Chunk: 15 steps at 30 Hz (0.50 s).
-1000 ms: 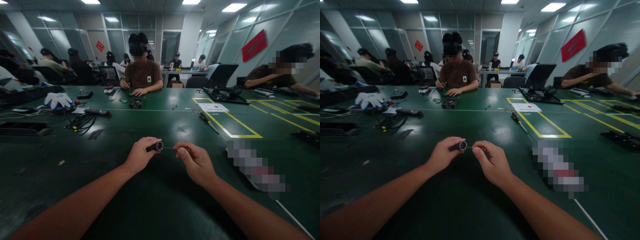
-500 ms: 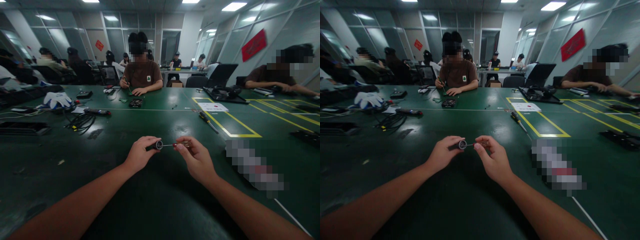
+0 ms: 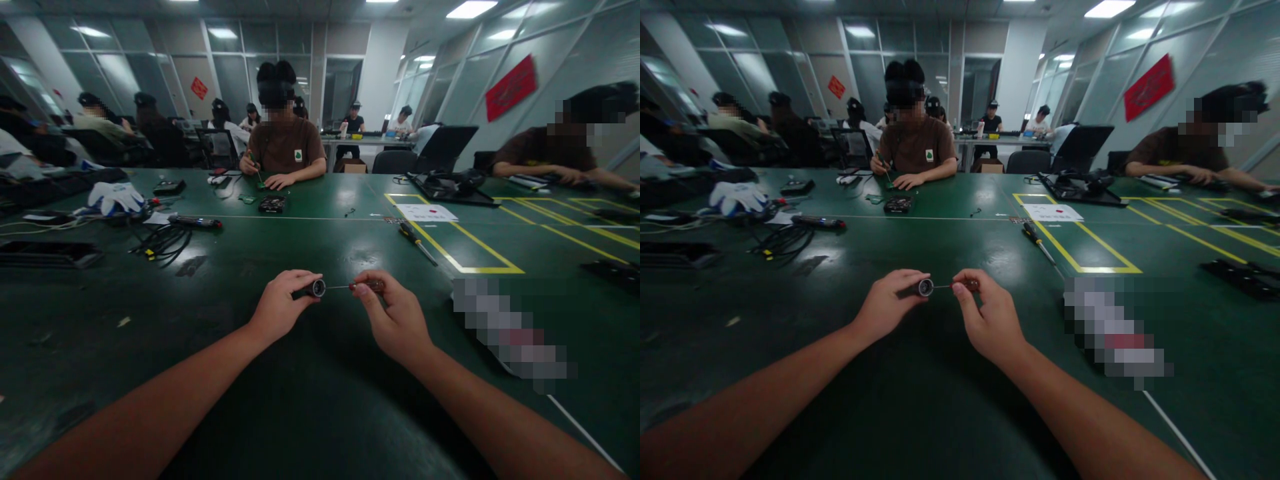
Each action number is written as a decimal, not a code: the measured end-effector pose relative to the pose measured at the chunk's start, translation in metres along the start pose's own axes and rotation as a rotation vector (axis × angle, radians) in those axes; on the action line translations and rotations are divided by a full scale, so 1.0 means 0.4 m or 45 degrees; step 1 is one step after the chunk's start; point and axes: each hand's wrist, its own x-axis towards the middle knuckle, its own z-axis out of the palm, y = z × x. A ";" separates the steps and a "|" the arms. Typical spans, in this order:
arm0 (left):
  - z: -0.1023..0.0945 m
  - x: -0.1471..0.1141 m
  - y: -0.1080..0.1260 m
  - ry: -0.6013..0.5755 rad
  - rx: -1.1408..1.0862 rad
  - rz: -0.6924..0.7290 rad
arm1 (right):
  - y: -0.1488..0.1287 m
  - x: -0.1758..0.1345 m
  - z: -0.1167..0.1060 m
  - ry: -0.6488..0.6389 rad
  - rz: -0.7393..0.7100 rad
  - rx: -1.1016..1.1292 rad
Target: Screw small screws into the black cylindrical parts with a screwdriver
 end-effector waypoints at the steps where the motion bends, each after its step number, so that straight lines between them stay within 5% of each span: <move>1: 0.000 0.000 0.000 0.004 0.001 0.004 | -0.002 0.000 -0.001 -0.006 -0.004 -0.011; 15: 0.003 0.001 -0.017 0.042 -0.030 -0.007 | -0.010 -0.005 0.001 -0.088 -0.250 -0.113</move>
